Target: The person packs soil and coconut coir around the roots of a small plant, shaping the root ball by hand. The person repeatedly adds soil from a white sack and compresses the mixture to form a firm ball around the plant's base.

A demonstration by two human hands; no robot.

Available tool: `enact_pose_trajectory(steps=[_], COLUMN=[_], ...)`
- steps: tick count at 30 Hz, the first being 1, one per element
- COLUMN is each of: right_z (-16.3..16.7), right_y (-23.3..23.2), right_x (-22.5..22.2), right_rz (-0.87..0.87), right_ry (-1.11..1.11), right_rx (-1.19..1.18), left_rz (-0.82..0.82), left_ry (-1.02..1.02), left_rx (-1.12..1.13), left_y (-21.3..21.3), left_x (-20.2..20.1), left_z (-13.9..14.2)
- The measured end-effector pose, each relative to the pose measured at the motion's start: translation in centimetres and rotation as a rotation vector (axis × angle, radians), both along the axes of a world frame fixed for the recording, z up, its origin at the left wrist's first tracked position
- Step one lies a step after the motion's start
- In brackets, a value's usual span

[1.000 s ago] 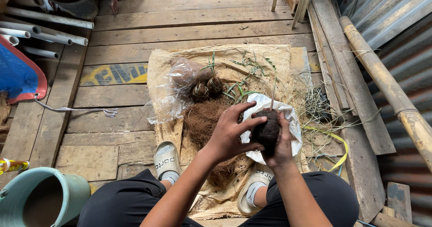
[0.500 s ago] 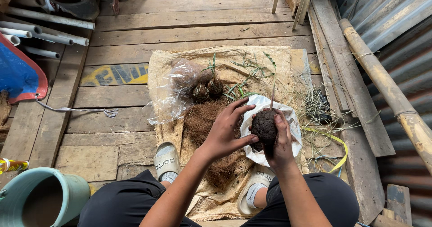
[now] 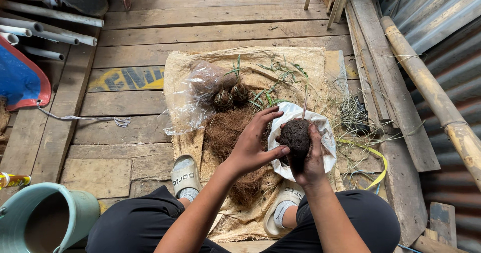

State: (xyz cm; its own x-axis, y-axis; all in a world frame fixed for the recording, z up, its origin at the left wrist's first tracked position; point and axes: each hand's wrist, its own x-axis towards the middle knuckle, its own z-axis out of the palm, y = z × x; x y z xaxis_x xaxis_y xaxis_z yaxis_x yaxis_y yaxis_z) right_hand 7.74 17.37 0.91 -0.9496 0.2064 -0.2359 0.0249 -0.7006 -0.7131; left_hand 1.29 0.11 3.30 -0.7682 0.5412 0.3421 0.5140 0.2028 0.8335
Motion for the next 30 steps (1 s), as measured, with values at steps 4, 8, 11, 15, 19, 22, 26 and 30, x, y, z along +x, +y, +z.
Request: enact_pose_trajectory(steps=[4,8,11,15,19,22,26,30], right_z=[0.4,1.8,2.8,3.6,3.8,3.5,2.6,1.5], right_y=[-0.1,-0.1,-0.3,-0.9,-1.2,-1.1,-0.9,-0.4], right_x=[0.0,0.2,0.6,0.8,1.0,1.1,0.5,0.3], right_rz=[-0.013,0.005,0.034,0.06,0.046,0.021,-0.05,-0.077], right_ry=[0.055,0.107,0.152,0.16,0.127,0.103,0.099,0.057], right_rx=[0.073,0.144,0.194,0.297,0.322,0.329,0.221,0.04], left_rz=[0.013,-0.011,-0.04,-0.06,-0.045,-0.041,0.06,0.169], left_ry=[-0.003,-0.05,-0.153,-0.216,-0.102,-0.065,0.083,0.335], left_rx=[-0.011,0.04,0.067,0.15,0.114,0.143,0.208,0.19], left_y=[0.0,-0.1,0.0,0.0,-0.2,-0.2,0.7,1.6], left_x=[0.0,-0.5,-0.7,-0.6,-0.4,-0.3,0.6,1.8], left_z=[-0.3,-0.5,-0.8,-1.1,-1.2,-1.1,-1.0,-1.1])
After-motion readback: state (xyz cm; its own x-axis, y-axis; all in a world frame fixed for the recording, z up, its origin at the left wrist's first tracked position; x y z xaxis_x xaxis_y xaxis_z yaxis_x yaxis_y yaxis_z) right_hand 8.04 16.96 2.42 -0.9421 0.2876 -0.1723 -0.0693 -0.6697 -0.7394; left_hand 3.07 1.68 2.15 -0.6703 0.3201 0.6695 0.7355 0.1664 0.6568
